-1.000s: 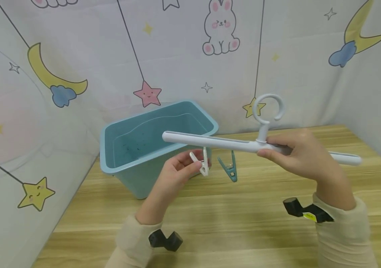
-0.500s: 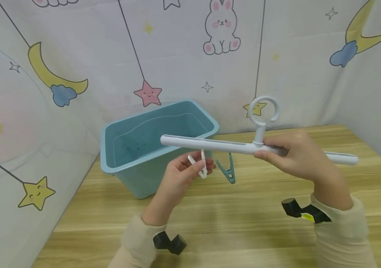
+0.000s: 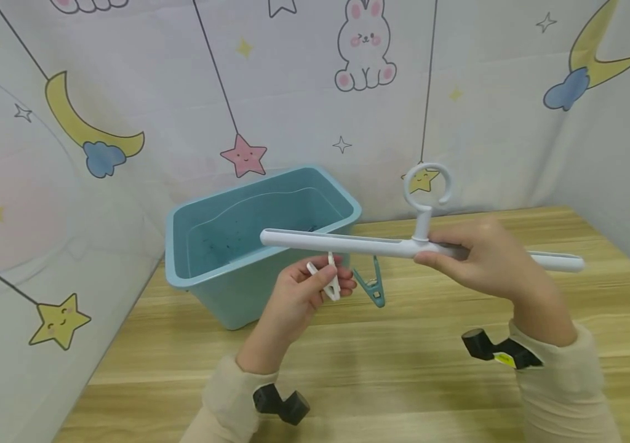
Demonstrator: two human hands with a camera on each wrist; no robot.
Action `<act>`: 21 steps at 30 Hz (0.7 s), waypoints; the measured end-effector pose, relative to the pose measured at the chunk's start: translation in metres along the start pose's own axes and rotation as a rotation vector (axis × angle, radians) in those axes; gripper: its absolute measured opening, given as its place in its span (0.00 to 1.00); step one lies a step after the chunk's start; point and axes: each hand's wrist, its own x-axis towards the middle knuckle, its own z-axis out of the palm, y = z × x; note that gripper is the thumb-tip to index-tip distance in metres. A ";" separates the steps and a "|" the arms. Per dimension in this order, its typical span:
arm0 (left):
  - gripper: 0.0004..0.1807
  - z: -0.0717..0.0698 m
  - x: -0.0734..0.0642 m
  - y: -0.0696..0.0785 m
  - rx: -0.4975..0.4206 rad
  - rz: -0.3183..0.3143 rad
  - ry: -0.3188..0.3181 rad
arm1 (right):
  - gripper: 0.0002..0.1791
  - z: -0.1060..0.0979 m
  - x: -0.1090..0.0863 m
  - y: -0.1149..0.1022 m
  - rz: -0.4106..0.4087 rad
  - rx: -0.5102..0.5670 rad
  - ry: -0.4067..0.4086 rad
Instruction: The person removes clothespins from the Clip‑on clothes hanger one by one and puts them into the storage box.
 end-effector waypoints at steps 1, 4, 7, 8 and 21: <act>0.07 0.000 0.000 0.000 0.000 -0.002 0.001 | 0.06 0.000 0.000 0.000 0.002 0.002 0.001; 0.08 -0.001 0.000 0.000 0.005 -0.002 0.001 | 0.09 0.001 0.000 -0.001 0.002 0.004 0.004; 0.09 -0.001 0.000 -0.001 0.006 0.002 -0.004 | 0.10 0.001 0.000 -0.001 0.005 0.008 -0.006; 0.09 -0.002 0.000 -0.001 0.006 0.004 -0.006 | 0.10 0.001 0.000 -0.001 0.005 0.008 -0.008; 0.09 -0.002 -0.001 0.002 -0.007 0.014 -0.004 | 0.09 0.003 0.001 -0.002 0.009 0.021 -0.026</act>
